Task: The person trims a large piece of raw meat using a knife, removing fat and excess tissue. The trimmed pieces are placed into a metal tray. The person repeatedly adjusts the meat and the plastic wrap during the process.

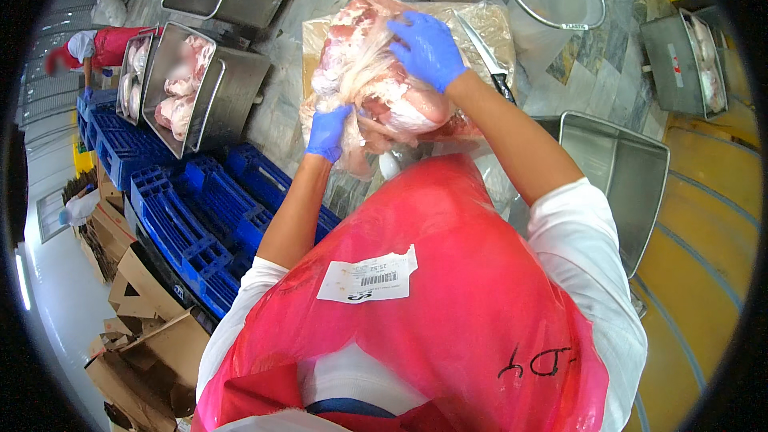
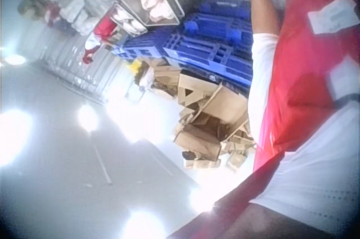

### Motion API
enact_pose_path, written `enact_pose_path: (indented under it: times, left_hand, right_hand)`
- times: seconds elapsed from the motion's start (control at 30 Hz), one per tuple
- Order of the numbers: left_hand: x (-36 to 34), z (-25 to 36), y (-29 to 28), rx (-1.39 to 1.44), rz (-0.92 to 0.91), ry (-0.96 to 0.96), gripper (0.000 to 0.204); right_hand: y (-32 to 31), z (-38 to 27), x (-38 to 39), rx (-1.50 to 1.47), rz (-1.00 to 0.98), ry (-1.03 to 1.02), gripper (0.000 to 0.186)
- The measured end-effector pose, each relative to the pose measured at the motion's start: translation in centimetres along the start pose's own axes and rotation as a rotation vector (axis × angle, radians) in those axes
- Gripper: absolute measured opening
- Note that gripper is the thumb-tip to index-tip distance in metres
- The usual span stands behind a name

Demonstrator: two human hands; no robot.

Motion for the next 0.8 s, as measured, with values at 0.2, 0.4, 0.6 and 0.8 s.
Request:
enact_pose_path:
  times: [0.2, 0.4, 0.6, 0.8]
  left_hand:
    - [3.7, 3.3, 0.3, -0.736, 0.248, 0.464, 0.03]
    - [9.0, 12.6, 6.4, -1.023, 0.294, 1.052, 0.049]
    - [4.6, 14.3, 8.4, -1.295, 0.382, 0.794, 0.052]
    - [1.4, 16.2, 7.3, -1.197, 0.282, 0.928, 0.05]
  right_hand:
    - [-2.1, -6.1, 7.1, 0.179, 0.056, -0.006, 0.07]
    - [-1.0, -5.6, 8.4, 0.106, -0.021, 0.063, 0.079]
    - [-0.1, -4.4, 6.3, 0.109, -0.133, -0.003, 0.083]
    - [0.1, -4.0, 6.5, 0.049, -0.094, -0.057, 0.077]
Point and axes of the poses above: each hand's wrist, its own x-axis away from the middle knuckle, its own y-axis out of the palm, z = x × y, the point moved 9 cm from there along -x, towards the middle knuckle, and after that the axes turned 12 degrees about -y, right-handed, at the moved point
